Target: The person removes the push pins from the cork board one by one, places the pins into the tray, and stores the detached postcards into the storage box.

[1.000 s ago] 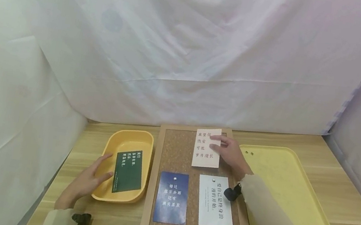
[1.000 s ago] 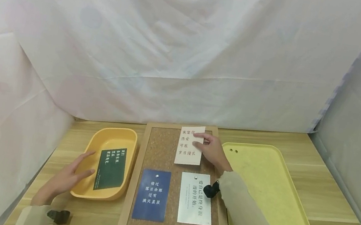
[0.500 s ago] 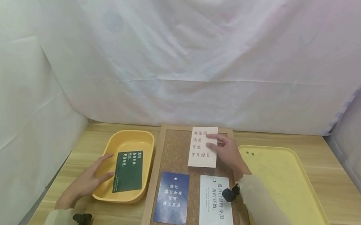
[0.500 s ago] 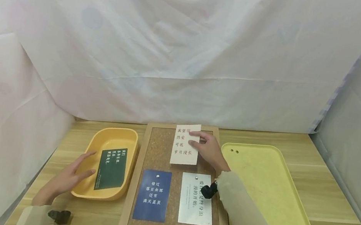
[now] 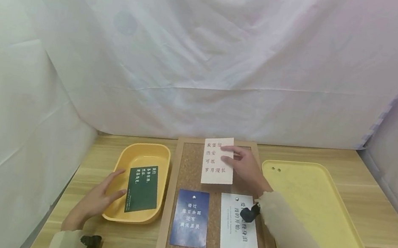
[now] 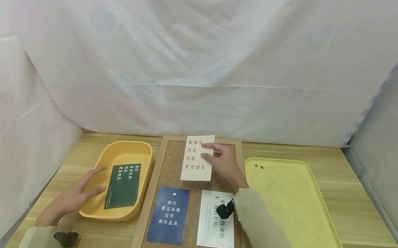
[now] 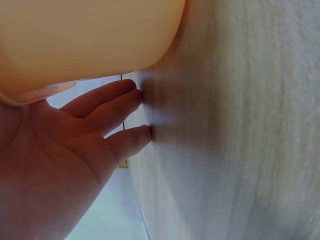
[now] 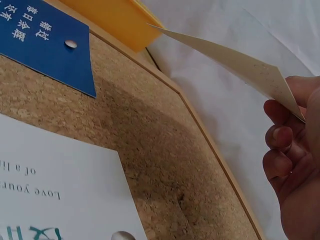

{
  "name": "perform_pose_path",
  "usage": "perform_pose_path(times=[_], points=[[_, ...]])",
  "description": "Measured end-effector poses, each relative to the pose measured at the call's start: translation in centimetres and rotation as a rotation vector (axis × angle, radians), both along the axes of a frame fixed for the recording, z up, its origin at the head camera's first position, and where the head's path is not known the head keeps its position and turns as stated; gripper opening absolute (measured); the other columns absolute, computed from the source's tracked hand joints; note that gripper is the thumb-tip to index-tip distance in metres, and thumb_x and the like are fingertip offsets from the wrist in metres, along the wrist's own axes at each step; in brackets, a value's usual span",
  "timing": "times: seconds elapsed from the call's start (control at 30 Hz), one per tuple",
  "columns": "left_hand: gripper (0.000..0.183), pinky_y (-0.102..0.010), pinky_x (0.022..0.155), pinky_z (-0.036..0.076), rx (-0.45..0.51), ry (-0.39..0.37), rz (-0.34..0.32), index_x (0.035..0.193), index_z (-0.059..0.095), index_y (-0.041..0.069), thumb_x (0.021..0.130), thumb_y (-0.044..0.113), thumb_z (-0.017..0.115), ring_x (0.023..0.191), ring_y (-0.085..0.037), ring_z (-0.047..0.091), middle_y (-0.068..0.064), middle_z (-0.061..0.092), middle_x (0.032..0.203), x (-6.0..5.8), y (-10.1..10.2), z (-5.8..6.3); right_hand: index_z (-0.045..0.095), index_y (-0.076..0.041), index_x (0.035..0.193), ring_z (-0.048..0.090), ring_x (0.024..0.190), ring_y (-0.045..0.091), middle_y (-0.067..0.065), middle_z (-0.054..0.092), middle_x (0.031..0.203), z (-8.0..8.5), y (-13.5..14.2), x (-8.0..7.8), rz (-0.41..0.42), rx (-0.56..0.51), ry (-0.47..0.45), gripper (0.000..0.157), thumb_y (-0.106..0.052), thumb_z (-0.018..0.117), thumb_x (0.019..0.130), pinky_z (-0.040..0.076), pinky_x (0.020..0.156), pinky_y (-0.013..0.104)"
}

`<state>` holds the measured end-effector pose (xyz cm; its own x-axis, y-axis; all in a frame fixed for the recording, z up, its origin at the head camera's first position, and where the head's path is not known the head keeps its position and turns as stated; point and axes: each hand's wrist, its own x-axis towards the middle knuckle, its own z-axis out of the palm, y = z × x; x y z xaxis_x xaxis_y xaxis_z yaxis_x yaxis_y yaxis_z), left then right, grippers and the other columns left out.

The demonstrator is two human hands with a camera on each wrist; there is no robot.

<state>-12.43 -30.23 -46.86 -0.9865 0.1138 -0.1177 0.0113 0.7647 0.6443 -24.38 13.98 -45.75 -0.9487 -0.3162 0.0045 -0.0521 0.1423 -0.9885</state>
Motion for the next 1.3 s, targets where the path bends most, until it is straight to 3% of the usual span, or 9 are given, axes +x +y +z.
perform_pose_path(times=[0.17, 0.33, 0.6, 0.83, 1.07, 1.3], points=[[0.069, -0.072, 0.109, 0.023, 0.001, 0.003, -0.003, 0.157, 0.024, 0.018, 0.1, 0.041, 0.056, 0.142, -0.054, 0.024, -0.025, 0.024, 0.16, 0.0, 0.0, 0.0, 0.061, -0.014, 0.134, 0.072, 0.097, 0.028, 0.015, 0.068, 0.124, -0.1, -0.4, 0.1, 0.026, -0.074, -0.034, 0.037, -0.017, 0.065, 0.097, 0.061, 0.078, 0.041], [0.069, -0.072, 0.109, 0.023, -0.005, 0.003, 0.0, 0.156, 0.024, 0.018, 0.1, 0.042, 0.056, 0.142, -0.054, 0.024, -0.025, 0.024, 0.16, -0.1, 0.0, 0.0, 0.063, -0.01, 0.13, 0.072, 0.098, 0.028, 0.016, 0.066, 0.126, -0.1, -1.1, 0.0, 0.032, -0.098, 0.005, 0.036, -0.012, 0.066, 0.095, 0.061, 0.079, 0.041], [0.069, -0.071, 0.11, 0.023, -0.008, 0.004, 0.004, 0.157, 0.025, 0.018, 0.1, 0.042, 0.056, 0.143, -0.053, 0.024, -0.024, 0.024, 0.16, -0.2, -0.1, -0.2, 0.068, -0.018, 0.125, 0.073, 0.095, 0.023, 0.009, 0.069, 0.124, 0.5, -2.1, 0.1, 0.01, -0.002, 0.04, 0.032, -0.018, 0.07, 0.093, 0.061, 0.075, 0.037], [0.07, -0.071, 0.11, 0.021, -0.006, -0.023, 0.014, 0.157, 0.023, 0.019, 0.1, 0.042, 0.056, 0.143, -0.053, 0.022, -0.024, 0.022, 0.161, -0.2, 0.0, 0.0, 0.067, -0.025, 0.126, 0.07, 0.101, 0.02, 0.002, 0.067, 0.126, 1.1, -3.2, 0.4, 0.05, 0.074, 0.081, 0.032, -0.025, 0.07, 0.094, 0.06, 0.077, 0.036], [0.069, -0.071, 0.111, 0.021, -0.002, -0.018, 0.011, 0.157, 0.023, 0.019, 0.1, 0.041, 0.056, 0.144, -0.052, 0.021, -0.024, 0.022, 0.161, -0.2, 0.0, 0.0, 0.065, -0.022, 0.128, 0.068, 0.106, 0.023, 0.002, 0.063, 0.132, 1.6, -4.4, 0.5, 0.095, 0.017, 0.062, 0.035, -0.026, 0.069, 0.094, 0.059, 0.082, 0.037], [0.069, -0.071, 0.111, 0.022, -0.003, -0.006, 0.012, 0.157, 0.024, 0.019, 0.1, 0.041, 0.057, 0.143, -0.053, 0.023, -0.024, 0.023, 0.161, -0.1, 0.0, -0.1, 0.065, -0.028, 0.128, 0.065, 0.111, 0.018, -0.006, 0.061, 0.136, 1.6, -5.5, 0.7, 0.106, 0.075, 0.096, 0.033, -0.03, 0.068, 0.095, 0.058, 0.086, 0.034]])
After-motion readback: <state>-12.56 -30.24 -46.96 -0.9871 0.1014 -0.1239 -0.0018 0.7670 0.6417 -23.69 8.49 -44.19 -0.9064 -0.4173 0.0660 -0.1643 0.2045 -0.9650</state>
